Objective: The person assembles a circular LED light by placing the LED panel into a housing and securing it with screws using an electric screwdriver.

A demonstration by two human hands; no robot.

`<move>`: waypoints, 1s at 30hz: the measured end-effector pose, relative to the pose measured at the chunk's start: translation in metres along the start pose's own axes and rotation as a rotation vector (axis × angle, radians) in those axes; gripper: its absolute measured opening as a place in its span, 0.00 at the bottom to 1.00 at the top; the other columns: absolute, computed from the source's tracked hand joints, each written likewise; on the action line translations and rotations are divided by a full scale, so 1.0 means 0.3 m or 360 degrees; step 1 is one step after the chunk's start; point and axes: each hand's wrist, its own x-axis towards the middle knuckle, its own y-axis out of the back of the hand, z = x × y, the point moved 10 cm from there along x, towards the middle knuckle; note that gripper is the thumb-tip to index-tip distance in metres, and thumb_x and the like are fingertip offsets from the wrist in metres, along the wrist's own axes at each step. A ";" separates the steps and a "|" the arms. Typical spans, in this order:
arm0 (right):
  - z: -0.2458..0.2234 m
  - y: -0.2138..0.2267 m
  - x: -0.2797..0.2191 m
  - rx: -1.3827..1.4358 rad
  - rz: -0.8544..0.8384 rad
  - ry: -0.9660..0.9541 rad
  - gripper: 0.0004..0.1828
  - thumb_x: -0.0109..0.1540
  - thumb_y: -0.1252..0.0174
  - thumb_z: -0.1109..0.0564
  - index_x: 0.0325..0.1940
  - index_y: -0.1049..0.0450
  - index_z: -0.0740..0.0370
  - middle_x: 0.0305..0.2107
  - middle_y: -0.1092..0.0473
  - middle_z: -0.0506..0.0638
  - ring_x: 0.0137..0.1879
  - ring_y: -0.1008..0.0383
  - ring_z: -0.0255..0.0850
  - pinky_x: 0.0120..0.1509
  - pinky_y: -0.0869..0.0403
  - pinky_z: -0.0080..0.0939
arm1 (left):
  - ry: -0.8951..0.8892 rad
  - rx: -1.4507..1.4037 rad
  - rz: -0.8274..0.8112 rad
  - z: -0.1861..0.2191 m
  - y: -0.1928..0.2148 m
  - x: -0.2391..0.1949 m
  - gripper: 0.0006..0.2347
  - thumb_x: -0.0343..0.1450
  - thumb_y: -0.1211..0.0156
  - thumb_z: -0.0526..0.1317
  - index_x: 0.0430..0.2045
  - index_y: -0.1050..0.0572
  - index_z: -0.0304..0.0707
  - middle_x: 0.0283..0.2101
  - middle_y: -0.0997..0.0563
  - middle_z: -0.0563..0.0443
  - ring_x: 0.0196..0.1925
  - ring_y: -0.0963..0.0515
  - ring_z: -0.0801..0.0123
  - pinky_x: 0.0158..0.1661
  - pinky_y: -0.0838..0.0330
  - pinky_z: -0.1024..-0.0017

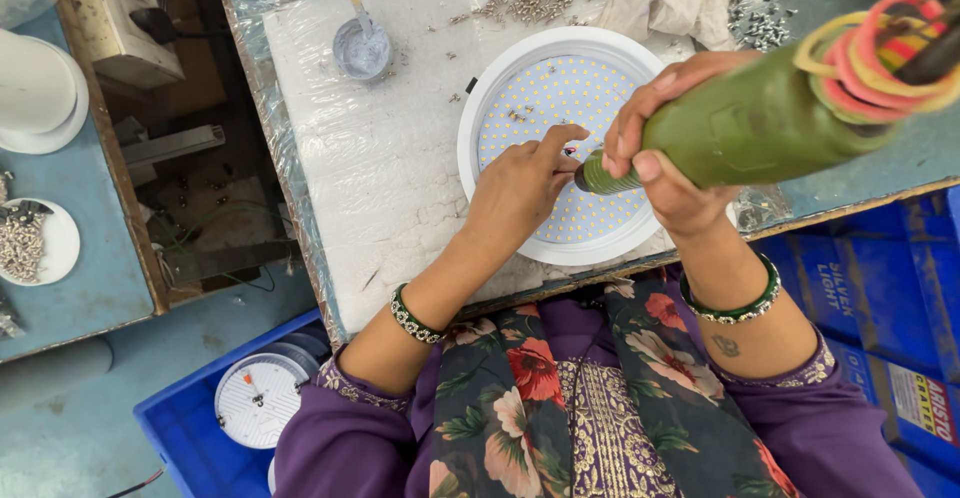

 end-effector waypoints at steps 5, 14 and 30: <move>0.001 -0.026 0.000 0.0077 -0.0131 0.0037 0.24 0.67 0.33 0.59 0.58 0.42 0.64 0.30 0.33 0.56 0.30 0.29 0.42 0.35 0.26 0.39 | -0.0013 -0.0065 0.0012 0.016 0.021 -0.003 0.17 0.69 0.34 0.34 0.52 0.31 0.45 0.36 0.13 0.54 0.41 0.15 0.59 0.39 0.23 0.63; -0.116 0.046 0.078 0.0301 -0.0041 0.0070 0.25 0.64 0.34 0.60 0.57 0.41 0.66 0.31 0.33 0.59 0.28 0.30 0.43 0.32 0.25 0.41 | 0.0046 0.0229 0.0283 -0.038 0.248 0.002 0.12 0.68 0.34 0.35 0.45 0.24 0.42 0.41 0.18 0.52 0.45 0.19 0.61 0.45 0.24 0.64; -0.181 0.123 -0.029 0.0128 0.0085 0.0071 0.24 0.63 0.35 0.61 0.56 0.41 0.67 0.28 0.33 0.58 0.27 0.31 0.42 0.31 0.27 0.39 | -0.0448 0.1216 0.0187 0.007 0.113 0.113 0.03 0.64 0.38 0.32 0.28 0.24 0.38 0.34 0.25 0.50 0.41 0.24 0.61 0.40 0.27 0.64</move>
